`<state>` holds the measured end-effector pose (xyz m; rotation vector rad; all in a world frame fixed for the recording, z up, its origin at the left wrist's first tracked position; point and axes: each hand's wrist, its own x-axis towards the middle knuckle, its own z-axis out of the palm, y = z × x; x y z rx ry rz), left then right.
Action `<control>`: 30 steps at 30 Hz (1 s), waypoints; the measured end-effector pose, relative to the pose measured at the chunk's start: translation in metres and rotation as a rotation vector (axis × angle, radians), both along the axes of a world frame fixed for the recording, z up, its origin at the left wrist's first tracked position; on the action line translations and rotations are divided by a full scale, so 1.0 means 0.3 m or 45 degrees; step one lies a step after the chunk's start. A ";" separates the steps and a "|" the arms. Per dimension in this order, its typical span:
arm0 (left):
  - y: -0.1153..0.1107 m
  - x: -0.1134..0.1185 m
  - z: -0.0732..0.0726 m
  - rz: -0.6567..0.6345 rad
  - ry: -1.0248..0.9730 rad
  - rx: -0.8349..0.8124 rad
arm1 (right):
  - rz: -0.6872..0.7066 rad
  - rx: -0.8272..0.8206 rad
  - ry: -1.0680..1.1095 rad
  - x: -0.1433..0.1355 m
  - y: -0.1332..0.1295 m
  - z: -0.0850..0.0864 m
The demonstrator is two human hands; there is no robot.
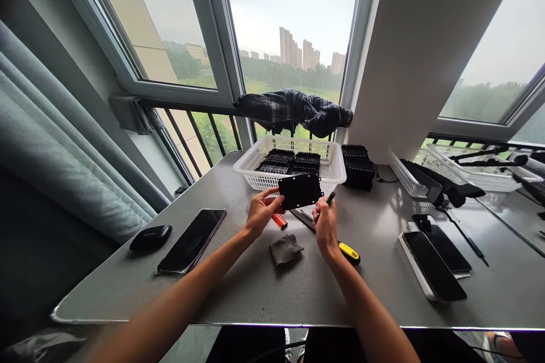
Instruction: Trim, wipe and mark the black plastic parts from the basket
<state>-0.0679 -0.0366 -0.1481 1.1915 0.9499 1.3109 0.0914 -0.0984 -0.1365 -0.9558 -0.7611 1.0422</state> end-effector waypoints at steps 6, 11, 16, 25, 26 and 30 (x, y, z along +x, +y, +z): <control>-0.012 0.008 -0.008 -0.073 0.105 0.112 | 0.575 0.039 0.028 -0.045 -0.027 0.005; -0.014 0.011 -0.012 -0.109 0.112 0.149 | 0.837 0.042 0.102 -0.055 -0.028 -0.008; -0.025 0.011 0.000 -0.115 0.142 0.195 | 0.928 -0.152 0.185 -0.040 -0.025 -0.006; -0.036 0.021 -0.008 -0.169 0.141 0.184 | 1.065 -0.302 0.424 -0.018 -0.037 0.035; -0.038 0.022 -0.009 -0.174 0.143 0.182 | 1.069 -0.304 0.425 -0.019 -0.038 0.033; -0.047 0.024 -0.009 -0.205 0.172 0.174 | 1.108 -0.303 0.451 -0.021 -0.036 0.023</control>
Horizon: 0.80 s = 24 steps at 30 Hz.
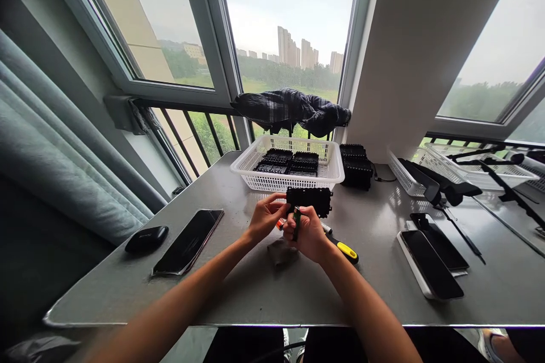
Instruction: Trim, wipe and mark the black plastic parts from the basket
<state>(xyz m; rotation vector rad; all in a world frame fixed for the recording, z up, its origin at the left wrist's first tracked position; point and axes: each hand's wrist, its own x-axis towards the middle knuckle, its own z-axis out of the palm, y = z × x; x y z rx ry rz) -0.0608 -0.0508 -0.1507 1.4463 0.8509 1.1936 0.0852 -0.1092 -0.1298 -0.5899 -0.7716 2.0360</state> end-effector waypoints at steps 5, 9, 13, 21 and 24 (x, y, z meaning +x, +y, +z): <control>-0.005 0.002 0.000 -0.048 0.024 0.010 | 0.073 -0.011 -0.010 0.002 0.003 -0.003; -0.011 0.011 -0.004 -0.106 0.032 -0.004 | 0.071 -0.041 -0.037 0.003 0.006 -0.009; -0.018 0.015 -0.009 -0.123 0.066 0.025 | 0.079 -0.101 -0.043 0.005 0.009 -0.010; -0.023 0.015 -0.008 -0.095 0.093 0.102 | 0.007 -0.184 -0.033 0.008 0.015 -0.013; -0.026 0.014 -0.004 -0.084 0.105 0.113 | 0.001 -0.176 -0.003 0.012 0.019 -0.012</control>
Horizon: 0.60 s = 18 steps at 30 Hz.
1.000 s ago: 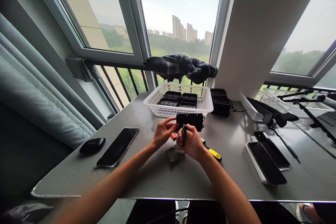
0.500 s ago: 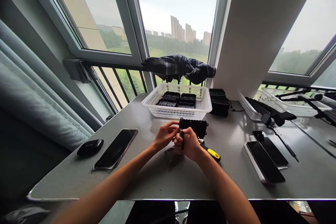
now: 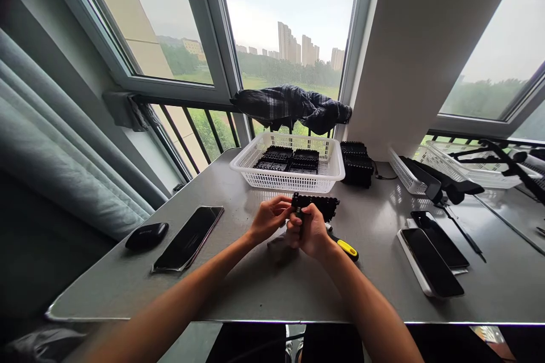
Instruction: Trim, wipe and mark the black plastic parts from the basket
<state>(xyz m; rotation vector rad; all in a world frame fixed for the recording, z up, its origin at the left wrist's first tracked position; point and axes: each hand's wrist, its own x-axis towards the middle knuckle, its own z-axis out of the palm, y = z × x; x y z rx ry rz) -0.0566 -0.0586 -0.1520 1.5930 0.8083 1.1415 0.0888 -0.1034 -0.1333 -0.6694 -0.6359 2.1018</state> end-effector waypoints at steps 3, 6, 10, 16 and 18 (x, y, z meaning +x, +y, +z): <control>0.001 -0.004 0.004 0.007 -0.004 -0.001 | -0.017 -0.012 0.018 0.006 0.002 0.006; 0.010 -0.011 0.006 0.026 -0.016 -0.006 | -0.036 -0.043 0.006 0.015 0.003 0.011; 0.026 -0.023 0.005 0.057 -0.041 -0.019 | -0.068 -0.050 0.002 0.033 0.011 0.007; 0.044 -0.032 0.005 0.092 -0.052 -0.016 | -0.109 -0.071 0.007 0.060 0.031 -0.004; 0.049 -0.034 0.003 0.101 -0.067 -0.013 | -0.133 -0.071 0.015 0.068 0.036 -0.004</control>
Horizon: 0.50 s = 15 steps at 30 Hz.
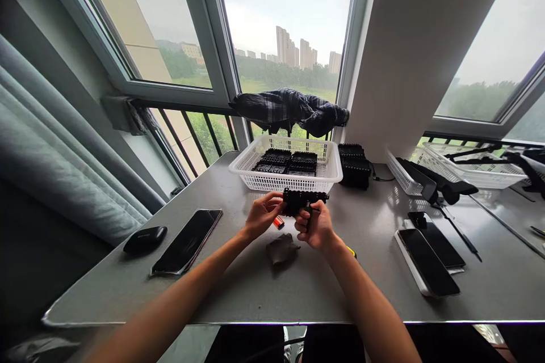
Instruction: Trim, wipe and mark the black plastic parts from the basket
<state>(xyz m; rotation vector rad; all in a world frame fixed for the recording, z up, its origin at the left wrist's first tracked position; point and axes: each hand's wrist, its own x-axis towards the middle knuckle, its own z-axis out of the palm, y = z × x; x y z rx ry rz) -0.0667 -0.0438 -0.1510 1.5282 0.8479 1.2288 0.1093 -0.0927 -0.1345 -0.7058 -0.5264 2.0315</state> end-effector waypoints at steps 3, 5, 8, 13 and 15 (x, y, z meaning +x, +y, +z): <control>0.008 -0.004 -0.002 0.014 -0.006 0.000 | -0.033 -0.009 0.025 0.015 0.005 0.002; 0.013 -0.007 -0.003 0.032 0.001 -0.001 | -0.045 -0.009 0.040 0.026 0.008 0.003; 0.020 -0.014 -0.003 0.045 -0.002 -0.011 | -0.068 0.014 0.054 0.043 0.013 0.003; 0.029 -0.022 -0.006 0.055 -0.025 -0.010 | -0.132 0.025 0.089 0.063 0.018 0.000; 0.031 -0.021 -0.010 0.054 -0.018 -0.004 | -0.142 0.026 0.100 0.067 0.020 -0.002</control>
